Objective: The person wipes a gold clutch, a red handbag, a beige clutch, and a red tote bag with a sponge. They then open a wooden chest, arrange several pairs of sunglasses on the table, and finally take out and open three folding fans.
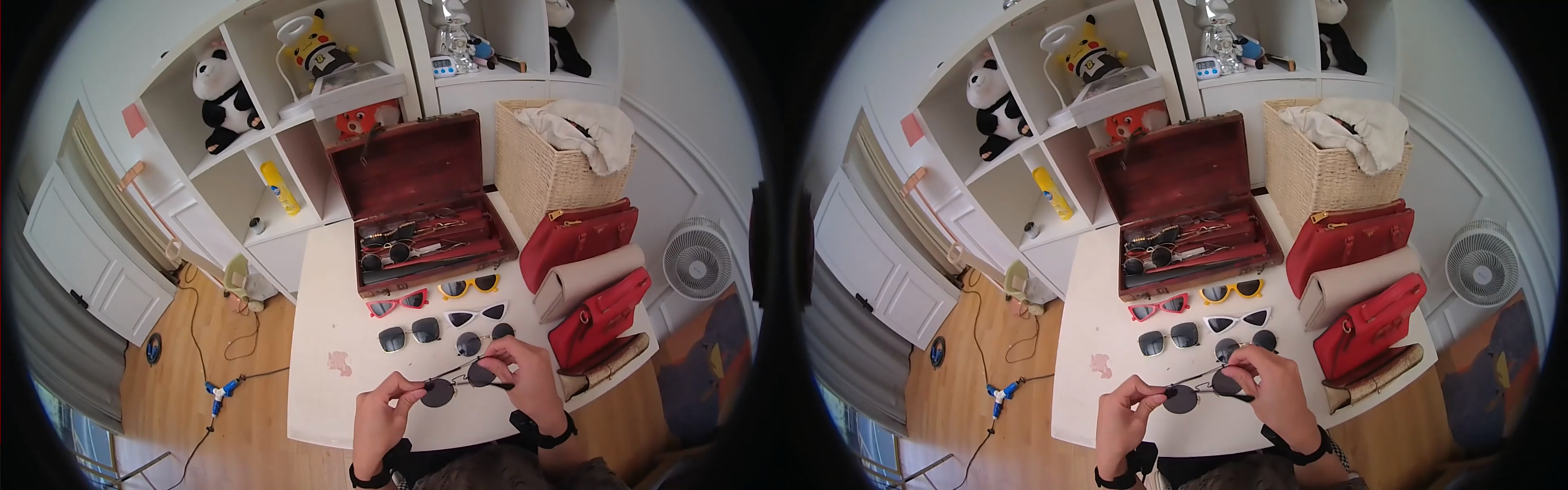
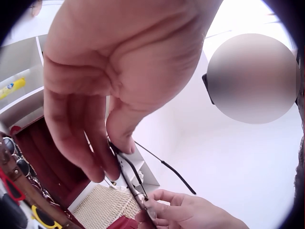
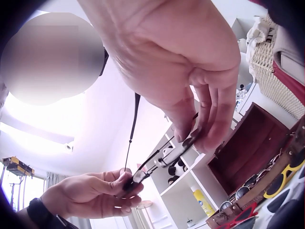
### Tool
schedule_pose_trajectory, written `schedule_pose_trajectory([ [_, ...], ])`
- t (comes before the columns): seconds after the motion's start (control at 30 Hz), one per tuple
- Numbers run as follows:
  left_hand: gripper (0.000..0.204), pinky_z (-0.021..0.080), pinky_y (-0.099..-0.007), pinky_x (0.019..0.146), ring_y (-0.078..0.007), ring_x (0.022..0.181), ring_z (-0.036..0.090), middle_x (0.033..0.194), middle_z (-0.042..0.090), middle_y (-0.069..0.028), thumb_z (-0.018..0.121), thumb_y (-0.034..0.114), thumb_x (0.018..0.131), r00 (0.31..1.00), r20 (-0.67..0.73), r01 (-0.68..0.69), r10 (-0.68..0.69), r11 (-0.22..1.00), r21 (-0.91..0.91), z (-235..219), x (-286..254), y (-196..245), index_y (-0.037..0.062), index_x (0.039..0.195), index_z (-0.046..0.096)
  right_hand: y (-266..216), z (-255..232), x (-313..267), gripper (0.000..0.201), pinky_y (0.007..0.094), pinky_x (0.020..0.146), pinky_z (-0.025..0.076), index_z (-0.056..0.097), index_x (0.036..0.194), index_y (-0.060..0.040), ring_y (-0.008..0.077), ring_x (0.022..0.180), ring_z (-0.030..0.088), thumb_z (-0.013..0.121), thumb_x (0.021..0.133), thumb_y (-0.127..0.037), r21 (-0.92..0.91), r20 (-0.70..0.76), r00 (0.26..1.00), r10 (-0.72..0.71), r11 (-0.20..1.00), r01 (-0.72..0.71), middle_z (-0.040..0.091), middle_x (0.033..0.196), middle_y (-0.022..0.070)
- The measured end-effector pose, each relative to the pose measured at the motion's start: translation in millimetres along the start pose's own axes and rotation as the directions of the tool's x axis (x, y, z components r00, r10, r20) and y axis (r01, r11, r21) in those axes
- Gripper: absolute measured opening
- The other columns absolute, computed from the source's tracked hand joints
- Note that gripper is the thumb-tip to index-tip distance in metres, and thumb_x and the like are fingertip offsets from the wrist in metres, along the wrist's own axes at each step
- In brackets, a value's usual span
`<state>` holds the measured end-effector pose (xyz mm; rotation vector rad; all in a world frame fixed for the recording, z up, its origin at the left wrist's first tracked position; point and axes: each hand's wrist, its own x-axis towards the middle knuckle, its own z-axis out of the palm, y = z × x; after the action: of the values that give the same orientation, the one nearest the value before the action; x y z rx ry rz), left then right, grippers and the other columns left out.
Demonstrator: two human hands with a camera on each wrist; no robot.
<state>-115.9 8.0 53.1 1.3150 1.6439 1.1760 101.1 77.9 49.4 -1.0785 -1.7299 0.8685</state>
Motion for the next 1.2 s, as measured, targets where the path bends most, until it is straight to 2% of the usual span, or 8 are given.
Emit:
schedule_pose_trajectory([
  [0.27, 0.009, 0.056, -0.0337, 0.073, -0.0250, 0.092, 0.069, 0.106, 0.073, -0.0055, 0.071, 0.004, 0.083, 0.920, 0.084, -0.386, 0.382, 0.851, 0.355, -1, 1, 12, 0.0035, 0.091, 0.068, 1, -6, -8, 0.014, 0.0243, 0.061, 0.054, 0.059, 0.090, 0.0044, 0.0122, 0.069, 0.069, 0.072, 0.085, 0.002, -0.101, 0.148, 0.987, 0.063, 0.994, -0.049, 0.067, 0.078, 0.0109],
  [0.53, 0.006, 0.057, -0.0325, 0.072, -0.0252, 0.090, 0.069, 0.103, 0.074, -0.0068, 0.067, -0.001, 0.085, 0.956, 0.009, -0.290, 0.293, 0.941, 0.175, -3, -1, 0, 0.0009, 0.091, 0.065, 12, -16, -19, 0.014, 0.0248, 0.057, 0.048, 0.058, 0.089, 0.0016, 0.0093, 0.063, 0.064, 0.071, 0.086, -0.001, 0.052, 0.233, 0.954, 0.190, 0.977, -0.208, 0.066, 0.068, 0.0065],
  [0.63, 0.005, 0.057, -0.0315, 0.073, -0.0247, 0.089, 0.071, 0.100, 0.074, -0.0092, 0.066, -0.002, 0.087, 0.961, 0.011, -0.276, 0.278, 0.949, 0.152, -6, -2, 3, 0.0005, 0.091, 0.065, 24, -16, -22, 0.011, 0.0248, 0.063, 0.051, 0.059, 0.091, 0.0015, 0.0089, 0.071, 0.065, 0.069, 0.088, 0.000, 0.204, 0.263, 0.946, 0.189, 0.947, -0.246, 0.069, 0.081, 0.0090],
  [0.7, 0.004, 0.057, -0.0305, 0.073, -0.0244, 0.087, 0.072, 0.099, 0.074, -0.0104, 0.066, -0.001, 0.088, 0.961, 0.024, -0.276, 0.276, 0.946, 0.167, -9, -3, 3, 0.0001, 0.091, 0.064, 26, -13, -22, 0.011, 0.0261, 0.073, 0.054, 0.060, 0.096, 0.0000, 0.0111, 0.085, 0.065, 0.067, 0.089, 0.003, 0.529, 0.261, 0.960, 0.104, 0.816, -0.233, 0.068, 0.102, 0.0127],
  [0.83, 0.005, 0.057, -0.0278, 0.070, -0.0227, 0.080, 0.074, 0.093, 0.075, -0.0116, 0.066, 0.001, 0.089, 0.971, 0.012, -0.239, 0.239, 0.960, 0.146, -12, -4, 1, -0.0029, 0.090, 0.063, 30, -20, -17, 0.007, 0.0289, 0.082, 0.055, 0.060, 0.099, -0.0020, 0.0153, 0.096, 0.065, 0.064, 0.093, -0.003, 0.571, 0.309, 0.951, 0.014, 0.797, -0.197, 0.063, 0.116, 0.0160],
  [0.9, 0.007, 0.057, -0.0273, 0.069, -0.0222, 0.078, 0.074, 0.092, 0.075, -0.0117, 0.067, 0.002, 0.090, 0.977, 0.007, -0.214, 0.215, 0.966, 0.145, -13, -4, 2, -0.0035, 0.089, 0.063, 27, -24, -16, 0.010, 0.0293, 0.083, 0.054, 0.060, 0.099, -0.0029, 0.0154, 0.095, 0.065, 0.060, 0.098, -0.013, 0.719, 0.405, 0.910, 0.087, 0.585, -0.375, 0.063, 0.115, 0.0151],
  [1.1, 0.014, 0.056, -0.0272, 0.067, -0.0193, 0.078, 0.074, 0.087, 0.076, -0.0084, 0.068, 0.011, 0.092, 0.991, -0.012, -0.128, 0.130, 0.985, 0.115, -8, -2, -5, -0.0010, 0.087, 0.064, 34, -14, -18, 0.013, 0.0291, 0.084, 0.053, 0.060, 0.096, -0.0014, 0.0141, 0.091, 0.064, 0.060, 0.099, -0.014, 0.766, 0.419, 0.876, 0.239, 0.426, -0.482, 0.064, 0.111, 0.0142],
  [1.2, 0.014, 0.056, -0.0262, 0.067, -0.0188, 0.077, 0.074, 0.085, 0.076, -0.0069, 0.069, 0.014, 0.092, 0.995, 0.022, -0.103, 0.101, 0.986, 0.128, -4, -1, -5, 0.0006, 0.088, 0.065, 33, -12, -17, 0.011, 0.0291, 0.082, 0.053, 0.058, 0.091, -0.0002, 0.0145, 0.091, 0.065, 0.061, 0.097, -0.009, 0.676, 0.382, 0.863, 0.331, 0.537, -0.505, 0.066, 0.103, 0.0128],
])
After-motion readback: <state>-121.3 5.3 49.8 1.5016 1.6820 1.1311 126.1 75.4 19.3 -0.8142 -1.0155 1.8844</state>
